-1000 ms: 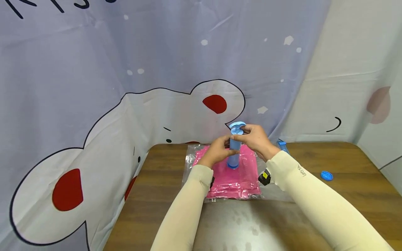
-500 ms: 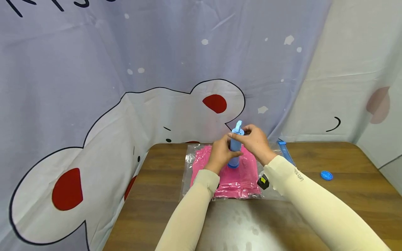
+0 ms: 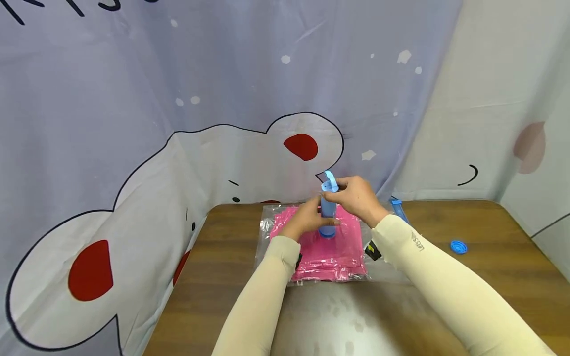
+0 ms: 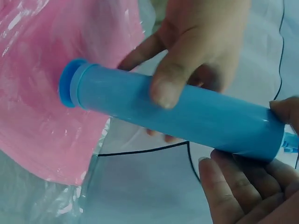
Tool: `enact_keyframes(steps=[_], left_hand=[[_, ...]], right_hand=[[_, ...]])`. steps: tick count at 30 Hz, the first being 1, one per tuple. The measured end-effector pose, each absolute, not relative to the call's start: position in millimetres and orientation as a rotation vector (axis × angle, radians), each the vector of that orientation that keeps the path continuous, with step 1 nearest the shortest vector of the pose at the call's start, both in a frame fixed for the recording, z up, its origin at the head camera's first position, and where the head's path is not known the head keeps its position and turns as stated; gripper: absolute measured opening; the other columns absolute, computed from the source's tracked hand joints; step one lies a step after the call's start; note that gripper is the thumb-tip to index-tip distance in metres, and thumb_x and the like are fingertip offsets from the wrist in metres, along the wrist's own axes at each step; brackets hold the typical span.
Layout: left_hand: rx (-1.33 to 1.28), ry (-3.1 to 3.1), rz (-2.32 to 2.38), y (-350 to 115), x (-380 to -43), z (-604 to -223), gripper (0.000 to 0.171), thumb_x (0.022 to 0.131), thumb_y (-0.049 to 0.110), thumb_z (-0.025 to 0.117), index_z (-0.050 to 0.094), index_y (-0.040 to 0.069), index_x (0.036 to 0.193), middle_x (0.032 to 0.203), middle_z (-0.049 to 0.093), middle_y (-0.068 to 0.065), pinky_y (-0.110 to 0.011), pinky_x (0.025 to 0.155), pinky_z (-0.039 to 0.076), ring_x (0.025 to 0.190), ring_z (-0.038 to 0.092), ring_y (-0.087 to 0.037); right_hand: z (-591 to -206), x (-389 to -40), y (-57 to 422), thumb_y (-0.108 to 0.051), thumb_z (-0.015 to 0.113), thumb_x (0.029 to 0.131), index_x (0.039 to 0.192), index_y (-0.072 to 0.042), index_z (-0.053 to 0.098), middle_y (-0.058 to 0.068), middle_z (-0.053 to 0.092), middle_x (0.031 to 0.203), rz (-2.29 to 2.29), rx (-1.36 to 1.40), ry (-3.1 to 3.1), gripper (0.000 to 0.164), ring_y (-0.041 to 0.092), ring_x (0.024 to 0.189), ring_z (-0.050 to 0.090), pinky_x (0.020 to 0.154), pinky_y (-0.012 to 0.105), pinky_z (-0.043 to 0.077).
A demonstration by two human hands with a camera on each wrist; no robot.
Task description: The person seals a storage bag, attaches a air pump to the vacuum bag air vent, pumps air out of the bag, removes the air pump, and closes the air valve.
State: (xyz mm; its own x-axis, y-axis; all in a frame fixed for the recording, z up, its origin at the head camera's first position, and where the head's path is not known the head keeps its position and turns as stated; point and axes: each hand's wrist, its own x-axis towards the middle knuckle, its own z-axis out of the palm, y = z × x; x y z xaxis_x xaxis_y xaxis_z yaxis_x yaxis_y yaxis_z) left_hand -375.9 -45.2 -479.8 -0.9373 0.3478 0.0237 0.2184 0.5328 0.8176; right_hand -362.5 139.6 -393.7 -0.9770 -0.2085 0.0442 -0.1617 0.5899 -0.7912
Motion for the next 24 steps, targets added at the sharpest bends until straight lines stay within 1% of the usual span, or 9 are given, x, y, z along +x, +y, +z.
enact_keyframes(steps=[2,4,6,10,13,15,17,20,24], left_hand=[[0.515,2.562,1.369,-49.5,-375.1,-482.3,0.079,0.100,0.023,0.090,0.051,0.009,0.168,0.163,0.067,-0.018,-0.057,0.126,0.056,0.154,0.063,-0.044],[0.540,2.563,1.348,-51.6,-374.6,-483.4,0.067,0.101,0.020,0.088,0.059,0.006,0.160,0.155,0.073,-0.019,-0.054,0.124,0.058,0.149,0.068,-0.042],[0.552,2.594,1.340,-51.6,-375.1,-481.8,0.059,0.100,0.017,0.089,0.066,0.002,0.152,0.146,0.078,-0.020,-0.052,0.120,0.061,0.142,0.073,-0.040],[0.534,2.654,1.307,-48.9,-376.9,-472.3,0.054,0.098,0.014,0.091,0.069,0.002,0.146,0.139,0.081,-0.020,-0.050,0.116,0.064,0.135,0.077,-0.037],[0.514,2.739,1.265,-44.4,-376.5,-469.9,0.055,0.096,0.015,0.093,0.070,0.003,0.144,0.137,0.082,-0.018,-0.048,0.113,0.066,0.132,0.079,-0.035],[0.485,2.843,1.192,-39.5,-375.4,-474.0,0.054,0.093,0.020,0.096,0.071,0.004,0.138,0.130,0.084,-0.016,-0.043,0.107,0.068,0.124,0.082,-0.031],[0.448,2.951,1.119,-33.1,-373.6,-478.9,0.055,0.090,0.025,0.100,0.072,0.006,0.134,0.126,0.085,-0.014,-0.040,0.103,0.069,0.118,0.083,-0.028],[0.407,3.073,1.054,-23.8,-372.3,-484.0,0.060,0.085,0.028,0.103,0.074,0.006,0.132,0.124,0.085,-0.014,-0.041,0.103,0.068,0.115,0.082,-0.029],[0.365,3.147,1.082,-16.4,-372.0,-485.5,0.066,0.081,0.025,0.106,0.076,0.006,0.136,0.130,0.085,-0.013,-0.044,0.110,0.066,0.122,0.082,-0.032]], right_hand=[[-399.7,-360.2,140.0,-0.034,0.083,0.099,0.134,-0.006,0.083,0.013,0.084,0.129,-1.377,-0.293,2.717,0.044,0.030,0.117,0.072,0.098,0.041,0.061],[-404.7,-358.9,140.5,-0.031,0.083,0.098,0.127,-0.007,0.085,0.010,0.085,0.122,-1.389,-0.277,2.696,0.038,0.026,0.110,0.068,0.092,0.034,0.058],[-405.8,-358.3,141.4,-0.030,0.084,0.097,0.122,-0.006,0.085,0.009,0.084,0.117,-1.409,-0.290,2.691,0.035,0.024,0.105,0.066,0.087,0.031,0.055],[-400.7,-360.6,143.5,-0.028,0.082,0.097,0.119,-0.006,0.084,0.009,0.084,0.116,-1.434,-0.329,2.700,0.032,0.024,0.103,0.066,0.086,0.030,0.055],[-401.4,-361.4,144.5,-0.027,0.080,0.099,0.130,-0.004,0.078,0.015,0.083,0.125,-1.434,-0.363,2.694,0.038,0.028,0.112,0.071,0.097,0.039,0.061],[-405.6,-360.9,143.9,-0.029,0.081,0.100,0.143,-0.003,0.071,0.020,0.079,0.135,-1.429,-0.379,2.692,0.051,0.033,0.121,0.073,0.107,0.047,0.062],[-409.5,-359.3,142.0,-0.032,0.082,0.101,0.152,-0.001,0.064,0.024,0.075,0.143,-1.431,-0.377,2.704,0.062,0.038,0.129,0.072,0.115,0.055,0.060],[-411.7,-358.0,139.2,-0.040,0.084,0.101,0.153,0.000,0.060,0.024,0.073,0.143,-1.457,-0.326,2.762,0.071,0.039,0.127,0.071,0.112,0.054,0.061],[-410.8,-357.2,138.6,-0.045,0.088,0.099,0.138,0.002,0.060,0.022,0.072,0.127,-1.479,-0.252,2.833,0.067,0.034,0.110,0.068,0.093,0.043,0.060]])
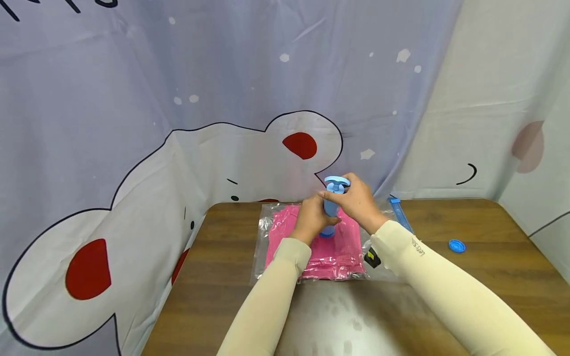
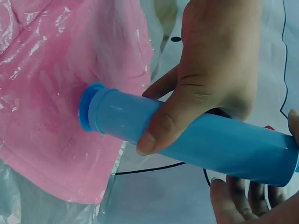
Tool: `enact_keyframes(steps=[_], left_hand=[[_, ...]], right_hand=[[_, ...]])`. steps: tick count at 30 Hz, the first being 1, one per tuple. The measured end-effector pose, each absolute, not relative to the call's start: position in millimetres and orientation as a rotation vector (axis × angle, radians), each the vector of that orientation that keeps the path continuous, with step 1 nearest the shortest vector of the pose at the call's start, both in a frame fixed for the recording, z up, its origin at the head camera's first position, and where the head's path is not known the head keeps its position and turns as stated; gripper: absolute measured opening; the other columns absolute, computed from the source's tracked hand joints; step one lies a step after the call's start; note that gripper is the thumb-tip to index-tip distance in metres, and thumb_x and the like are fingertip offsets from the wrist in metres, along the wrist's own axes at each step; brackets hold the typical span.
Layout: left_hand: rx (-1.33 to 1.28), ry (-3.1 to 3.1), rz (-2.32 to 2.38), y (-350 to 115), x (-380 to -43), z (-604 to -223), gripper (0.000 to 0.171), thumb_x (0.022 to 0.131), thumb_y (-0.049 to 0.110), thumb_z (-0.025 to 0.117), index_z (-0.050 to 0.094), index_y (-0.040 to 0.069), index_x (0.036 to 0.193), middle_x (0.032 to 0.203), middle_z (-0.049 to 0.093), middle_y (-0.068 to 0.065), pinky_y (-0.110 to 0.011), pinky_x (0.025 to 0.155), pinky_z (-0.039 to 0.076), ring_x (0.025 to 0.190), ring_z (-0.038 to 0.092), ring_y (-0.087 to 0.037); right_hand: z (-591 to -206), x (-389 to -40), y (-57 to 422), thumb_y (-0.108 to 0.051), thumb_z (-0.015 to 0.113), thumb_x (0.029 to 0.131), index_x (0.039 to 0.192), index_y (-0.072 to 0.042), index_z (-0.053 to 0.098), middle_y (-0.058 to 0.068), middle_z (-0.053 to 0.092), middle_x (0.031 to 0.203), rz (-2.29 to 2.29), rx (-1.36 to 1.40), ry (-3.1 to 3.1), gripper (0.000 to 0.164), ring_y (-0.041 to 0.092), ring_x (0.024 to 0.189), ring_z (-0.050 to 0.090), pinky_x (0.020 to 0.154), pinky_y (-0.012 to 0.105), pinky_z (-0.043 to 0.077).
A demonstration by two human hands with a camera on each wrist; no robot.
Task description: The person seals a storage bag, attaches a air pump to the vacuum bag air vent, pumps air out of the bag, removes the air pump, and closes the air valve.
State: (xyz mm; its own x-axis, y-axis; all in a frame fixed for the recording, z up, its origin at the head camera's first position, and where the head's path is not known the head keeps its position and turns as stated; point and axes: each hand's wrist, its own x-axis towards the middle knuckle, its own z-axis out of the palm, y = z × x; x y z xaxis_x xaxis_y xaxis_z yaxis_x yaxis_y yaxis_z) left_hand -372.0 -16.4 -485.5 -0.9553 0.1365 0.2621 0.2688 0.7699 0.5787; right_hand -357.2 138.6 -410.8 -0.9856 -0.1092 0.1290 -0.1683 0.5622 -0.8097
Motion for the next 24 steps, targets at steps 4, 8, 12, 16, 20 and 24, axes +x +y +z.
enact_keyframes(steps=[4,8,12,16,20,24], left_hand=[[-0.265,-2.737,-0.953,-14.7,-370.5,-485.5,0.068,0.080,0.028,0.106,0.076,0.006,0.136,0.130,0.084,-0.014,-0.045,0.109,0.067,0.122,0.082,-0.032],[-0.282,-2.802,-1.042,-21.0,-369.4,-482.6,0.077,0.082,0.031,0.105,0.068,0.007,0.146,0.140,0.080,-0.015,-0.047,0.114,0.065,0.131,0.078,-0.034],[-0.424,-2.891,-1.278,-34.5,-371.5,-473.5,0.085,0.086,0.018,0.102,0.059,0.012,0.159,0.153,0.073,-0.015,-0.052,0.122,0.060,0.144,0.071,-0.038],[-0.612,-2.846,-1.550,-45.5,-377.9,-464.6,0.082,0.092,0.002,0.093,0.057,0.011,0.165,0.158,0.070,-0.020,-0.056,0.124,0.058,0.150,0.066,-0.045],[-0.699,-2.828,-1.596,-49.9,-382.2,-465.7,0.068,0.096,0.002,0.088,0.062,0.007,0.159,0.154,0.072,-0.021,-0.052,0.122,0.060,0.148,0.068,-0.044],[-0.674,-2.818,-1.534,-48.6,-381.8,-472.9,0.061,0.098,0.006,0.089,0.065,0.008,0.154,0.151,0.075,-0.018,-0.050,0.120,0.062,0.145,0.071,-0.041]], right_hand=[[-408.9,-357.5,138.6,-0.041,0.092,0.096,0.126,0.003,0.062,0.020,0.073,0.114,1.388,0.249,-2.706,0.061,0.031,0.098,0.067,0.081,0.034,0.055],[-406.7,-359.8,138.9,-0.033,0.094,0.095,0.128,0.003,0.071,0.021,0.080,0.120,1.453,0.286,-2.699,0.054,0.033,0.108,0.076,0.086,0.033,0.061],[-401.4,-362.5,140.4,-0.021,0.091,0.095,0.128,0.001,0.077,0.020,0.083,0.128,1.607,0.325,-2.740,0.042,0.031,0.118,0.076,0.101,0.038,0.062],[-398.2,-364.1,141.9,-0.017,0.088,0.096,0.123,0.003,0.079,0.018,0.084,0.126,1.678,0.342,-2.756,0.034,0.027,0.116,0.073,0.105,0.038,0.060],[-399.0,-364.4,143.5,-0.017,0.088,0.096,0.120,0.002,0.079,0.016,0.085,0.123,1.654,0.354,-2.770,0.032,0.022,0.112,0.071,0.101,0.034,0.059],[-402.7,-364.6,147.5,-0.019,0.083,0.099,0.131,0.004,0.076,0.021,0.082,0.134,1.635,0.383,-2.780,0.040,0.029,0.123,0.072,0.110,0.043,0.060]])
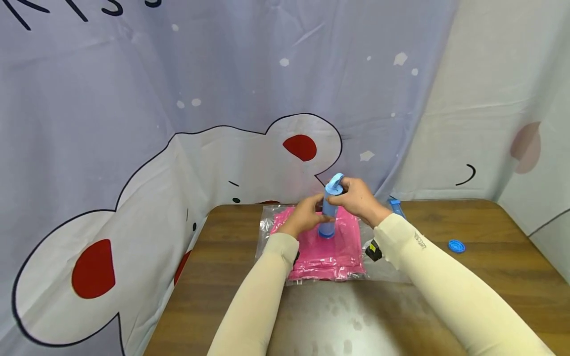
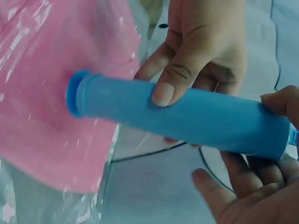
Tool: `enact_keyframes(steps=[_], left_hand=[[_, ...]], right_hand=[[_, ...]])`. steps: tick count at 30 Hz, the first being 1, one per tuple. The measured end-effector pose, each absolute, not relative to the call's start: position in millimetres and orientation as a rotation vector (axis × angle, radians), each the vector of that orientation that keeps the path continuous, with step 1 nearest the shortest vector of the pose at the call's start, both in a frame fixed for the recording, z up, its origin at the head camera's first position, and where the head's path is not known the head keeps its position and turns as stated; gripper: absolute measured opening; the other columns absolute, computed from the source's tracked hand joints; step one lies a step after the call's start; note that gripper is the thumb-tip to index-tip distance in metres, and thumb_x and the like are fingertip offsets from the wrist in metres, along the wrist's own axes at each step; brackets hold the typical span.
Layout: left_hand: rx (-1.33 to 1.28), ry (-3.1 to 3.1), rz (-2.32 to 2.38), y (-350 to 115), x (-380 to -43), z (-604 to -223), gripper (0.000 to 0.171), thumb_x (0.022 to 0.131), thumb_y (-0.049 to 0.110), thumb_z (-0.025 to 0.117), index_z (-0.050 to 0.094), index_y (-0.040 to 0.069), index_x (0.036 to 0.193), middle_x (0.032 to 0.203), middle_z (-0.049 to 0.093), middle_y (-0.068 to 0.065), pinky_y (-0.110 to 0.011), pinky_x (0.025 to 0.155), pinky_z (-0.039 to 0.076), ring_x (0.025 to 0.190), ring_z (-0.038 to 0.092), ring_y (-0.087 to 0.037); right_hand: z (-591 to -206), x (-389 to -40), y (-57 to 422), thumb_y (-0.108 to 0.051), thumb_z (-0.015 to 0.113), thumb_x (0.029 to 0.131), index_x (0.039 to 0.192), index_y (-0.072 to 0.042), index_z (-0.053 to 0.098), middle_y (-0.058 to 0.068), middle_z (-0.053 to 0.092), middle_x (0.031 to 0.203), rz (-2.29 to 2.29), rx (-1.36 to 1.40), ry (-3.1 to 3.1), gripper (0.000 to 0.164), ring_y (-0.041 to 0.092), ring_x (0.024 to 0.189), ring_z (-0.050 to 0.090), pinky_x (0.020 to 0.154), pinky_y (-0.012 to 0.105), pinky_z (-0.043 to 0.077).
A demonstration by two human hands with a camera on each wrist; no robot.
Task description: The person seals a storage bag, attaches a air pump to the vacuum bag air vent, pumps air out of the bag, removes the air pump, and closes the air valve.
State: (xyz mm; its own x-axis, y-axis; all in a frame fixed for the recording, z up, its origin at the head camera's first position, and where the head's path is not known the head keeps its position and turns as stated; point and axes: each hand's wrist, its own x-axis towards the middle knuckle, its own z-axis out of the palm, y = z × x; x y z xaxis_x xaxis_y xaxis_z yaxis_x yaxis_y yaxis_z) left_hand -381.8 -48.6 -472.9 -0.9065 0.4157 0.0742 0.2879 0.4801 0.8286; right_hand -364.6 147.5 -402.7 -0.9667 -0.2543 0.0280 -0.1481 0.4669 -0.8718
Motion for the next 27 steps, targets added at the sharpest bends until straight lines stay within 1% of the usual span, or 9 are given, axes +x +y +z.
enact_keyframes(steps=[3,6,8,10,12,14,20,24,27], left_hand=[[0.567,2.659,1.420,-46.4,-380.0,-479.6,0.060,0.096,0.009,0.092,0.068,0.010,0.150,0.146,0.078,-0.015,-0.049,0.117,0.064,0.139,0.076,-0.038],[0.496,2.762,1.399,-40.6,-378.1,-484.3,0.059,0.092,0.016,0.097,0.070,0.011,0.144,0.140,0.081,-0.014,-0.047,0.110,0.068,0.131,0.080,-0.035],[0.442,2.853,1.344,-35.9,-376.7,-486.2,0.059,0.091,0.023,0.099,0.070,0.011,0.140,0.136,0.082,-0.013,-0.046,0.106,0.069,0.126,0.081,-0.033],[0.388,2.942,1.284,-31.4,-375.3,-487.2,0.062,0.090,0.029,0.100,0.069,0.011,0.140,0.134,0.083,-0.014,-0.046,0.105,0.069,0.123,0.082,-0.032],[0.339,3.017,1.227,-27.9,-374.1,-488.0,0.063,0.088,0.033,0.101,0.069,0.012,0.139,0.131,0.084,-0.013,-0.045,0.105,0.069,0.122,0.082,-0.031],[0.308,3.061,1.194,-24.6,-373.4,-488.9,0.064,0.087,0.034,0.102,0.070,0.012,0.139,0.130,0.085,-0.013,-0.045,0.107,0.068,0.123,0.082,-0.031],[0.310,3.021,1.212,-23.7,-373.0,-490.8,0.068,0.086,0.033,0.103,0.067,0.012,0.140,0.134,0.082,-0.012,-0.047,0.109,0.066,0.126,0.080,-0.033],[0.366,2.808,1.355,-35.1,-372.1,-490.9,0.082,0.088,0.024,0.101,0.059,0.014,0.158,0.156,0.071,-0.015,-0.052,0.116,0.064,0.141,0.073,-0.038],[0.423,2.662,1.470,-44.6,-371.8,-489.7,0.087,0.093,0.020,0.096,0.053,0.016,0.168,0.170,0.061,-0.014,-0.056,0.125,0.057,0.154,0.064,-0.041]], right_hand=[[-409.0,-365.6,149.4,-0.024,0.080,0.104,0.150,0.002,0.066,0.027,0.074,0.149,-1.503,-0.367,2.576,0.055,0.040,0.141,0.069,0.122,0.055,0.057],[-414.8,-364.2,150.3,-0.033,0.081,0.106,0.162,-0.001,0.055,0.027,0.067,0.157,-1.499,-0.337,2.584,0.070,0.045,0.148,0.064,0.125,0.061,0.055],[-415.5,-361.9,149.3,-0.041,0.084,0.104,0.162,-0.002,0.052,0.025,0.067,0.154,-1.530,-0.306,2.612,0.077,0.044,0.145,0.065,0.123,0.060,0.056],[-414.9,-360.6,146.5,-0.048,0.086,0.101,0.156,-0.003,0.055,0.022,0.070,0.148,-1.539,-0.280,2.667,0.077,0.041,0.139,0.069,0.117,0.057,0.060],[-412.9,-358.9,143.3,-0.053,0.087,0.100,0.147,-0.004,0.058,0.020,0.073,0.140,-1.533,-0.267,2.719,0.074,0.039,0.132,0.071,0.111,0.053,0.062],[-411.1,-358.0,141.4,-0.053,0.087,0.100,0.139,-0.003,0.061,0.020,0.075,0.134,-1.509,-0.277,2.777,0.069,0.038,0.126,0.074,0.104,0.050,0.063],[-408.4,-359.0,141.4,-0.038,0.088,0.101,0.124,-0.002,0.069,0.017,0.080,0.117,-1.402,-0.325,2.896,0.047,0.032,0.105,0.075,0.088,0.036,0.059],[-404.6,-361.3,142.8,-0.027,0.083,0.099,0.113,-0.003,0.073,0.011,0.077,0.100,-1.338,-0.409,2.901,0.029,0.025,0.088,0.067,0.077,0.032,0.054],[-402.7,-361.5,144.1,-0.022,0.081,0.097,0.111,-0.001,0.074,0.011,0.076,0.097,-1.340,-0.437,2.866,0.026,0.023,0.085,0.063,0.076,0.032,0.053]])
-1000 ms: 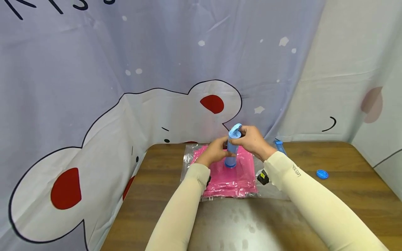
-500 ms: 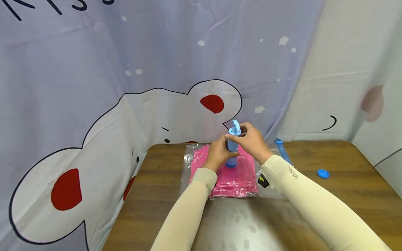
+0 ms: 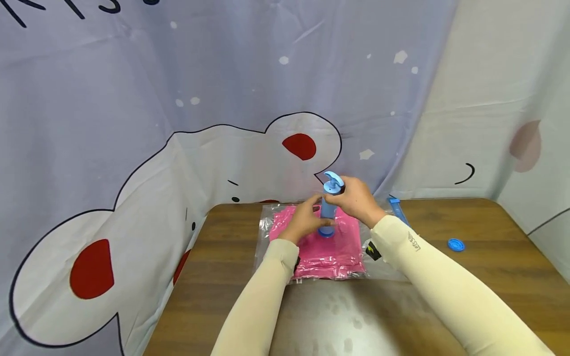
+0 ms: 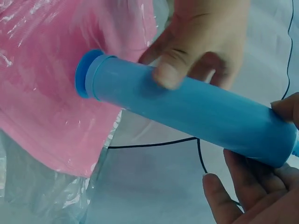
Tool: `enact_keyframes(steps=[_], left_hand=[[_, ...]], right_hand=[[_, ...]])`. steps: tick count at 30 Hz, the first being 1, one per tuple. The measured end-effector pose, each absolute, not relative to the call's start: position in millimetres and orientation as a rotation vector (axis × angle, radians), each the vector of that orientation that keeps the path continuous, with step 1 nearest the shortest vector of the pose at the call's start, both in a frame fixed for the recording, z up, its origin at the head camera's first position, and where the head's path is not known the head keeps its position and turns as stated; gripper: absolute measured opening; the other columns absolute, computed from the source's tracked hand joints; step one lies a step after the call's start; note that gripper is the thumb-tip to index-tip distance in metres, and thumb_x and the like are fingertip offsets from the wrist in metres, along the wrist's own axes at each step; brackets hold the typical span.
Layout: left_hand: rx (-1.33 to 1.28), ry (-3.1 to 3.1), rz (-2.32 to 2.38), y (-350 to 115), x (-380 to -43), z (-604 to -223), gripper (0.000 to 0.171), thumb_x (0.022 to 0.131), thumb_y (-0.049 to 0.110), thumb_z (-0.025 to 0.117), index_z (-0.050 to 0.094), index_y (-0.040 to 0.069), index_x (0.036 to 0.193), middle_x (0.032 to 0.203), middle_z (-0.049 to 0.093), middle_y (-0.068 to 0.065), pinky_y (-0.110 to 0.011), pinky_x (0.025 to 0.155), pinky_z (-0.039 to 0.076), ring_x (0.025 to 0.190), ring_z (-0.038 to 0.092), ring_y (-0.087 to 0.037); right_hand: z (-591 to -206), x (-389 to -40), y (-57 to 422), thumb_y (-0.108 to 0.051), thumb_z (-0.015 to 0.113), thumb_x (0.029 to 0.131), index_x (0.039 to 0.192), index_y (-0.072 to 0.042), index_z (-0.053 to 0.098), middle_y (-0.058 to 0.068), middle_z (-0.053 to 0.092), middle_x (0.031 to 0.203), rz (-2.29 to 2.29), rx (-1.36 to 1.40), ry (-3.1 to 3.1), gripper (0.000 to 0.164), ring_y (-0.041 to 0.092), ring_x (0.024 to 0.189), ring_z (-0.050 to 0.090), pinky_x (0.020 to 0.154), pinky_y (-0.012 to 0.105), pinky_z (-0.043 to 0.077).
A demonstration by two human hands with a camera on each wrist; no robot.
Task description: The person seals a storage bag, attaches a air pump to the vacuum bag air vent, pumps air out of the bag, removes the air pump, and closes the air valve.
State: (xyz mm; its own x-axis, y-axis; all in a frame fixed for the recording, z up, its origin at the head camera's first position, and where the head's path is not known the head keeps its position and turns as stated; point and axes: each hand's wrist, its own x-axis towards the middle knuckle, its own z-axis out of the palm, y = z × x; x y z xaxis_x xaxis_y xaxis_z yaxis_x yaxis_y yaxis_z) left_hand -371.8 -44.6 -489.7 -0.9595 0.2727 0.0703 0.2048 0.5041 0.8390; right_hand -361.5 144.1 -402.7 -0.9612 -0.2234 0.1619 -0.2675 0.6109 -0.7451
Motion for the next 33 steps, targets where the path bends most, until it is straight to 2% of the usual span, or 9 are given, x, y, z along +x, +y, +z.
enact_keyframes(steps=[3,8,10,13,15,18,25,29,33], left_hand=[[0.497,2.610,1.507,-50.1,-374.5,-486.2,0.079,0.099,0.020,0.091,0.054,0.016,0.168,0.170,0.062,-0.014,-0.057,0.130,0.052,0.157,0.061,-0.040],[0.580,2.637,1.382,-53.9,-379.6,-480.7,0.065,0.101,0.017,0.089,0.062,0.010,0.160,0.156,0.073,-0.015,-0.053,0.126,0.057,0.149,0.069,-0.038],[0.578,2.681,1.344,-53.3,-380.2,-480.9,0.063,0.099,0.016,0.090,0.065,0.009,0.157,0.150,0.076,-0.015,-0.050,0.123,0.060,0.144,0.073,-0.038],[0.551,2.780,1.271,-49.2,-379.6,-482.9,0.064,0.095,0.019,0.094,0.067,0.009,0.153,0.145,0.080,-0.014,-0.047,0.116,0.064,0.136,0.078,-0.036],[0.524,2.853,1.217,-44.7,-378.5,-484.5,0.064,0.093,0.023,0.096,0.069,0.010,0.149,0.141,0.082,-0.014,-0.045,0.111,0.067,0.130,0.081,-0.034],[0.467,2.960,1.150,-37.7,-376.2,-486.6,0.065,0.090,0.028,0.100,0.070,0.010,0.146,0.134,0.084,-0.015,-0.043,0.104,0.070,0.122,0.084,-0.033],[0.363,3.043,1.192,-25.9,-371.9,-490.1,0.068,0.087,0.028,0.102,0.070,0.009,0.143,0.134,0.084,-0.018,-0.046,0.110,0.067,0.123,0.083,-0.032],[0.368,3.039,1.178,-28.2,-370.3,-493.9,0.067,0.088,0.029,0.102,0.067,0.011,0.142,0.135,0.083,-0.014,-0.045,0.110,0.067,0.125,0.081,-0.031],[0.415,2.935,1.270,-40.4,-370.4,-494.6,0.070,0.088,0.029,0.101,0.067,0.013,0.146,0.137,0.082,-0.013,-0.043,0.108,0.068,0.126,0.081,-0.030]], right_hand=[[-403.1,-362.2,144.5,-0.021,0.083,0.096,0.114,-0.001,0.076,0.012,0.079,0.102,1.337,0.426,-2.770,0.027,0.023,0.088,0.065,0.078,0.031,0.054],[-404.9,-365.7,141.3,-0.019,0.082,0.093,0.111,-0.003,0.076,0.010,0.079,0.101,1.368,0.444,-2.774,0.025,0.023,0.090,0.065,0.080,0.031,0.054],[-406.2,-366.0,140.0,-0.019,0.081,0.093,0.115,-0.002,0.075,0.012,0.079,0.105,1.407,0.454,-2.777,0.029,0.026,0.095,0.067,0.084,0.035,0.057],[-410.8,-364.6,139.1,-0.027,0.082,0.100,0.134,0.002,0.070,0.020,0.080,0.127,1.481,0.427,-2.794,0.047,0.034,0.116,0.074,0.102,0.045,0.062],[-413.7,-362.8,138.8,-0.035,0.082,0.103,0.149,0.003,0.062,0.025,0.075,0.144,1.515,0.376,-2.799,0.064,0.040,0.134,0.072,0.115,0.053,0.061],[-416.0,-359.5,137.4,-0.045,0.084,0.103,0.157,0.003,0.052,0.027,0.068,0.154,1.527,0.300,-2.778,0.080,0.044,0.146,0.067,0.123,0.058,0.057],[-415.4,-358.8,133.5,-0.044,0.087,0.101,0.143,0.004,0.058,0.024,0.073,0.136,1.411,0.248,-2.711,0.071,0.040,0.124,0.073,0.108,0.053,0.062],[-413.6,-361.1,134.6,-0.038,0.090,0.099,0.136,0.007,0.066,0.024,0.078,0.125,1.327,0.282,-2.734,0.063,0.034,0.109,0.075,0.092,0.041,0.063],[-410.6,-364.2,136.8,-0.029,0.089,0.098,0.123,0.006,0.071,0.017,0.076,0.105,1.327,0.345,-2.769,0.046,0.026,0.092,0.068,0.078,0.031,0.055]])
